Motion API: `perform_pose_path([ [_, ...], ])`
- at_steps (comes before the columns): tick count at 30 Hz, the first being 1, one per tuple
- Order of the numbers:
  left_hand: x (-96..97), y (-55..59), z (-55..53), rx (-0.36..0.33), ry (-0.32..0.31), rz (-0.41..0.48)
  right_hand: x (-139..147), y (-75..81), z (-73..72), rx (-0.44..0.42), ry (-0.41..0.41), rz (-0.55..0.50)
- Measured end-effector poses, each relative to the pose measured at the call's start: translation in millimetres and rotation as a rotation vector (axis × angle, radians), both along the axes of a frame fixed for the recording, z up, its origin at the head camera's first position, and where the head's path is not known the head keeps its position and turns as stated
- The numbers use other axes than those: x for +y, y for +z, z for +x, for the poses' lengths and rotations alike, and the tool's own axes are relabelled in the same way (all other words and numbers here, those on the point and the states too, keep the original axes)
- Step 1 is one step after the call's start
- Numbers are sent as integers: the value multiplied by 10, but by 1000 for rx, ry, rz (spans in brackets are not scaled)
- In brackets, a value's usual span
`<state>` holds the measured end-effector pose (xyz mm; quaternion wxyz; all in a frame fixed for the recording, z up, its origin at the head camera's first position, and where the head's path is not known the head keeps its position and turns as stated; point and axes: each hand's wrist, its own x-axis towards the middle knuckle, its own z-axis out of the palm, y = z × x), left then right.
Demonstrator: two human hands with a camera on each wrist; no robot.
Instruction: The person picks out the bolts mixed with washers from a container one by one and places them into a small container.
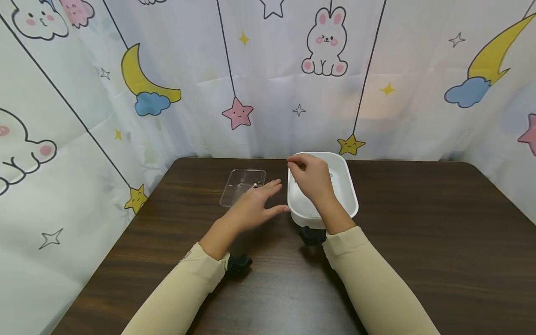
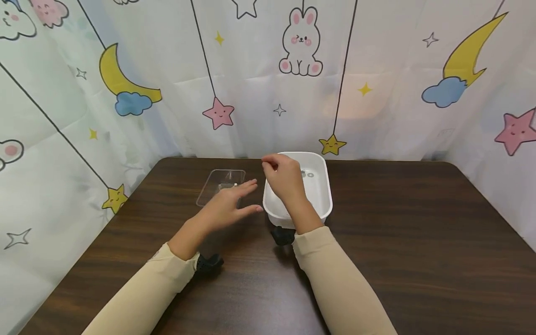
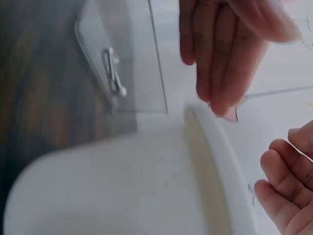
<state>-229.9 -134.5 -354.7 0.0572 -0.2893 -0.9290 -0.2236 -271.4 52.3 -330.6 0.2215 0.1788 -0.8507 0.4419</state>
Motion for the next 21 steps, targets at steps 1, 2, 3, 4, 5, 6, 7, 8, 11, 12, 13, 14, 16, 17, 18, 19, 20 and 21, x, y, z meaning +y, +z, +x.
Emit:
perform_pose_path([
  [1, 51, -12, -6, -9, 0, -6, 17, 2, -14, -8, -7, -3],
  [2, 98, -26, -12, -20, 2, -15, 32, 1, -28, -16, -14, -4],
  [3, 147, -37, -19, -31, 9, -24, 44, 4, -37, -22, -19, -5],
  [4, 190, -50, -24, -36, 16, -37, 54, 6, -45, -30, -24, -8],
  [5, 227, -63, -29, -43, 22, -51, 63, 10, -51, -34, -30, -6],
  [6, 259, -76, -34, -52, 27, -67, 73, 17, -54, -38, -36, -6],
  [7, 282, -90, -38, -59, 32, -81, 83, 27, -58, -43, -41, -11],
  [8, 301, -102, -41, -64, 40, -91, 93, 40, -58, -49, -46, -17],
  [11, 324, -132, -45, -70, 54, -99, 125, 92, -59, -59, -50, -54],
  [12, 326, -140, -46, -72, 60, -94, 136, 110, -61, -65, -47, -74],
  [13, 327, -148, -48, -72, 66, -87, 145, 123, -68, -68, -42, -91],
  [14, 328, -152, -49, -72, 71, -83, 155, 134, -76, -74, -39, -106],
  [16, 331, -152, -51, -76, 75, -71, 173, 155, -96, -86, -34, -122],
  [17, 333, -151, -54, -78, 76, -66, 181, 169, -109, -93, -32, -124],
  [18, 335, -148, -55, -80, 74, -63, 190, 186, -125, -101, -30, -121],
  [19, 337, -143, -56, -78, 74, -66, 197, 208, -144, -107, -30, -110],
  [20, 339, -137, -57, -76, 73, -69, 204, 235, -163, -119, -28, -97],
  [21, 342, -131, -59, -75, 72, -73, 210, 267, -186, -129, -26, -79],
])
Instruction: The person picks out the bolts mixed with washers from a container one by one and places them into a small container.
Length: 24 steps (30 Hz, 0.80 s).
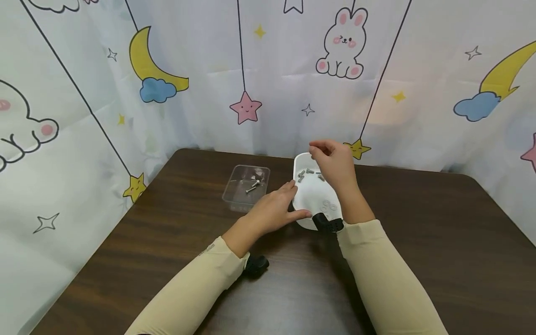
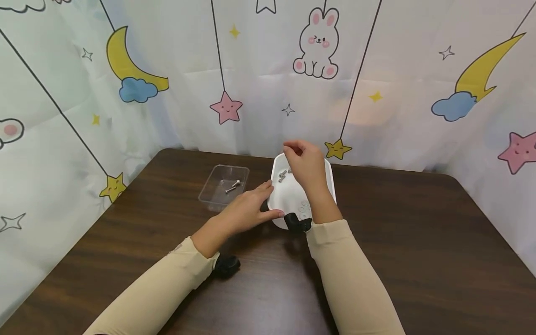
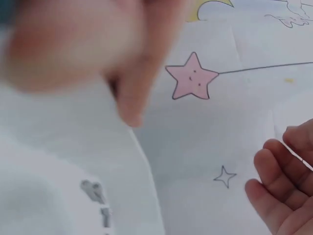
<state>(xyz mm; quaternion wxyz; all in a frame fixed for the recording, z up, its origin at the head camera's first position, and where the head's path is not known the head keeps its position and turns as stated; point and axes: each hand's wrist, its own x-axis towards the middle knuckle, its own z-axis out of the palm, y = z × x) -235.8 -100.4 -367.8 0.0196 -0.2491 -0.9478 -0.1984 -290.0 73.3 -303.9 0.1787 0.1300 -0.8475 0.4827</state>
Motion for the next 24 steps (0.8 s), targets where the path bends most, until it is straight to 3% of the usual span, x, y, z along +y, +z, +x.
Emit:
perform_pose_path([
  [5, 13, 19, -12, -1, 0, -31, 38, 120, -183, -91, 15, 148],
  [8, 7, 12, -9, -14, 3, -34, 49, 105, -341, -163, 40, 280],
  [13, -4, 9, 1, -17, 5, -36, 40, -70, -594, -315, 110, 473],
  [18, 5, -8, 0, -5, -6, -30, 5, -287, -727, -451, 176, 596],
  [24, 18, -10, -2, -2, -6, -28, -16, -428, -805, -467, 262, 759],
])
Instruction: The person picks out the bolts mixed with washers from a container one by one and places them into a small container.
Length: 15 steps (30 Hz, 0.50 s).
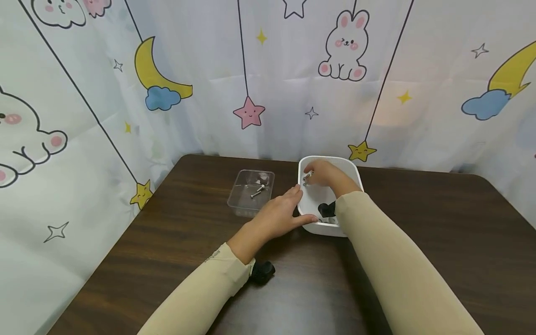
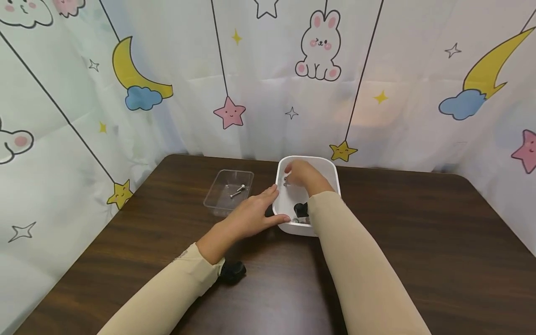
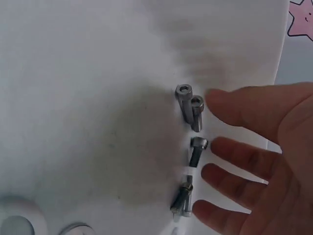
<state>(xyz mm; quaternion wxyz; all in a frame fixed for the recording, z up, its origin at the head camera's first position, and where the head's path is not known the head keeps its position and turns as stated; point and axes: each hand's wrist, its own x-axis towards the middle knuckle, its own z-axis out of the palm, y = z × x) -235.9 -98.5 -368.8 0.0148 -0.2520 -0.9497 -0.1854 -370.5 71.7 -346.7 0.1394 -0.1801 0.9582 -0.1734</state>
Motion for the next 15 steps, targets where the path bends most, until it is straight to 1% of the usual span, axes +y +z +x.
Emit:
perform_pose_path([
  [2, 4, -4, 3, 4, 1, -1, -3, -14, -5, -18, 22, 23],
  [6, 3, -6, 6, 11, 1, -5, -15, -19, -5, -26, 85, 78],
  [8, 1, -9, 7, 16, 1, -7, -16, -21, -1, -25, 95, 98],
  [10, 1, -14, 8, 16, 1, -5, -13, -25, 5, -18, 88, 116],
  [15, 3, -22, 11, 12, 7, -2, 5, -30, 26, -4, 20, 125],
])
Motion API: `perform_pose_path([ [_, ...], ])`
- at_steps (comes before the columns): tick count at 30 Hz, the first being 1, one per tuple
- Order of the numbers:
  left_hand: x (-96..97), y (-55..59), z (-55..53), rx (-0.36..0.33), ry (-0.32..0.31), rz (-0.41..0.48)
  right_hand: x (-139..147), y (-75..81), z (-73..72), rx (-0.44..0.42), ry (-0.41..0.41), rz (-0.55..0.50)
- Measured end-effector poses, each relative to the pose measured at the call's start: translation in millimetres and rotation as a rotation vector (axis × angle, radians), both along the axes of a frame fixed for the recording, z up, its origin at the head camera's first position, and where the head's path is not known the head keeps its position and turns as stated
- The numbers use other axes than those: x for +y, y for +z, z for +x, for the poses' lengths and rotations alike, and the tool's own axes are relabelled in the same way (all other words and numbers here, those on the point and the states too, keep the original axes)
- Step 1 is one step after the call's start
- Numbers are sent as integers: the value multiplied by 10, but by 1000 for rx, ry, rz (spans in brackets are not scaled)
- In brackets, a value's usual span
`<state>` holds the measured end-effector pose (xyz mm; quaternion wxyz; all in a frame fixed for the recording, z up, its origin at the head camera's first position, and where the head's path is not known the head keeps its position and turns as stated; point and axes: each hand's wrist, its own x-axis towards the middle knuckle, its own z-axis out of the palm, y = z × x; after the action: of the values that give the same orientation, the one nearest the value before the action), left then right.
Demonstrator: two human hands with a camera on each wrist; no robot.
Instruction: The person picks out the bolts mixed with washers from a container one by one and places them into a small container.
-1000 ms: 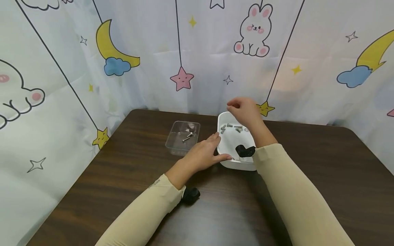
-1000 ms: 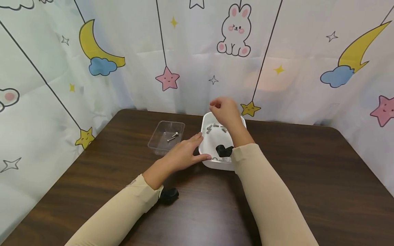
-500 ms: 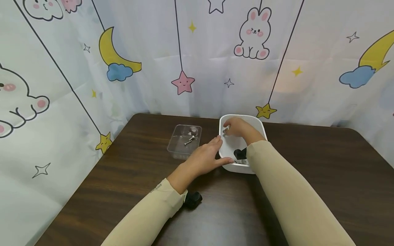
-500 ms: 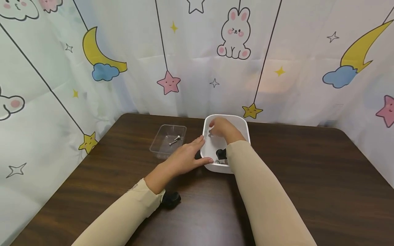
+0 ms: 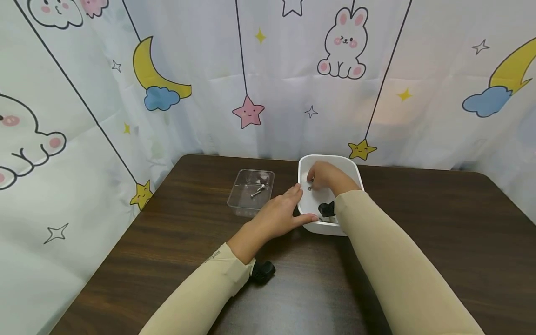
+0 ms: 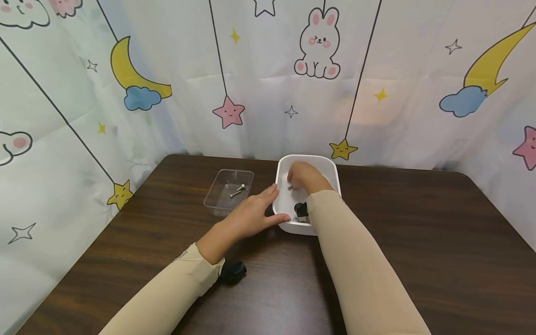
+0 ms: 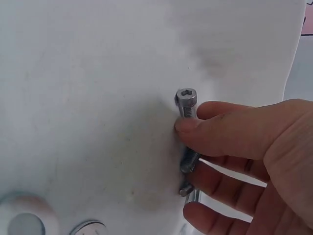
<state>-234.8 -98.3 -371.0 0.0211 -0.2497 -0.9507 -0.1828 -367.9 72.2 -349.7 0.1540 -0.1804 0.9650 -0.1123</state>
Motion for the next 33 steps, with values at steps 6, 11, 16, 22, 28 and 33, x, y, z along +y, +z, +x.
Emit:
perform_pose_path([
  [6, 0, 8, -6, -19, 4, 8, 25, 11, 22, -60, -84, -67],
  [11, -2, 9, -8, -28, 2, 2, 35, 23, 39, -69, -106, -90],
  [16, 6, 7, -11, -19, -1, 3, 56, 11, 41, -70, -116, -107],
  [22, 13, 6, -2, -10, -3, -2, 60, 42, 35, -81, -109, -88],
  [28, 19, 3, 9, -25, 3, 2, 48, 168, 47, -136, -62, -25],
  [33, 19, 3, -1, -20, 10, -3, 35, 313, 115, -176, -78, -56],
])
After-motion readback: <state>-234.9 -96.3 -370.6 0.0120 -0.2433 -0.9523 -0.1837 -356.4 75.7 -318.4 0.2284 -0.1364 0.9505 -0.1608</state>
